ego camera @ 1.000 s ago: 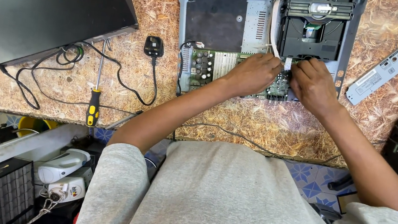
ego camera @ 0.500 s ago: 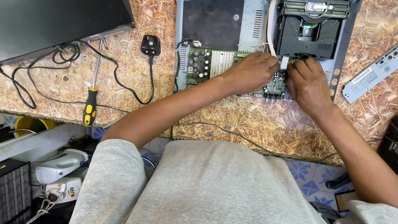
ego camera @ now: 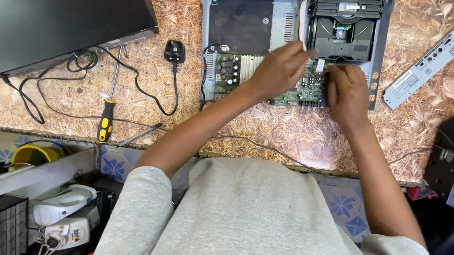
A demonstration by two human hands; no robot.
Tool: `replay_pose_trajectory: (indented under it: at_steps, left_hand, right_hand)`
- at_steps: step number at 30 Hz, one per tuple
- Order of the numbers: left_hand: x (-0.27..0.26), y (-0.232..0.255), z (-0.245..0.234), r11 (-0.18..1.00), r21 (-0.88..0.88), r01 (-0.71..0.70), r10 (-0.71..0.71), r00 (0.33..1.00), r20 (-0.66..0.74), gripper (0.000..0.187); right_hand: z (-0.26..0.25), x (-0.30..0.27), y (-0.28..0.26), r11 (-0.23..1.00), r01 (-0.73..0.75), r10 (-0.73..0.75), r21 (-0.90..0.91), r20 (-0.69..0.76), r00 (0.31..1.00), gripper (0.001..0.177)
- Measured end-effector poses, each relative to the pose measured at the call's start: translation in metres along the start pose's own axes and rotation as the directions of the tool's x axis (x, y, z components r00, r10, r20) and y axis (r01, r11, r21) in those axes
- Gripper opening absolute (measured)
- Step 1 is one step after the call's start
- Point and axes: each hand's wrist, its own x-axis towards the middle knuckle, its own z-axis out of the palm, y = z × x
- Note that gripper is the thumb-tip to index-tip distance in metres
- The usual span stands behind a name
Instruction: The person places a circuit board into an open electronic device chassis on a workbench. They then connect a white ribbon cable to the board and tuck the cable into the device.
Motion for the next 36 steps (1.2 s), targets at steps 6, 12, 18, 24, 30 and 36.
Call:
replay_pose_trajectory:
  at_steps: [6,12,18,24,30,36]
  left_hand:
    - [0.001,-0.011,0.001,0.892,-0.282,0.352,-0.444,0.798,-0.408,0.042]
    - [0.006,0.007,-0.01,0.963,0.09,0.255,-0.25,0.966,-0.062,0.027]
    - [0.007,0.01,-0.017,0.947,0.034,0.32,-0.318,0.946,-0.06,0.017]
    - [0.008,0.006,-0.012,0.973,0.063,0.222,-0.221,0.975,-0.026,0.028]
    - [0.011,0.007,-0.01,0.957,0.193,0.215,-0.223,0.974,0.024,0.021]
    - [0.025,0.012,-0.013,0.965,0.181,0.19,-0.209,0.973,0.097,0.025]
  right_hand:
    - [-0.009,0.024,-0.045,0.918,-0.253,0.351,0.306,-0.327,0.877,0.022]
    - [-0.006,0.038,-0.073,0.955,-0.211,0.259,0.209,-0.237,0.937,0.027]
    - [-0.007,0.038,-0.069,0.952,-0.305,0.305,0.035,-0.231,0.924,0.012]
    - [-0.005,0.037,-0.065,0.941,-0.339,0.329,0.001,-0.248,0.911,0.012]
    - [0.002,0.042,-0.072,0.931,-0.364,0.356,0.02,-0.266,0.896,0.017]
    - [0.001,0.042,-0.074,0.917,-0.396,0.393,0.049,-0.272,0.878,0.017]
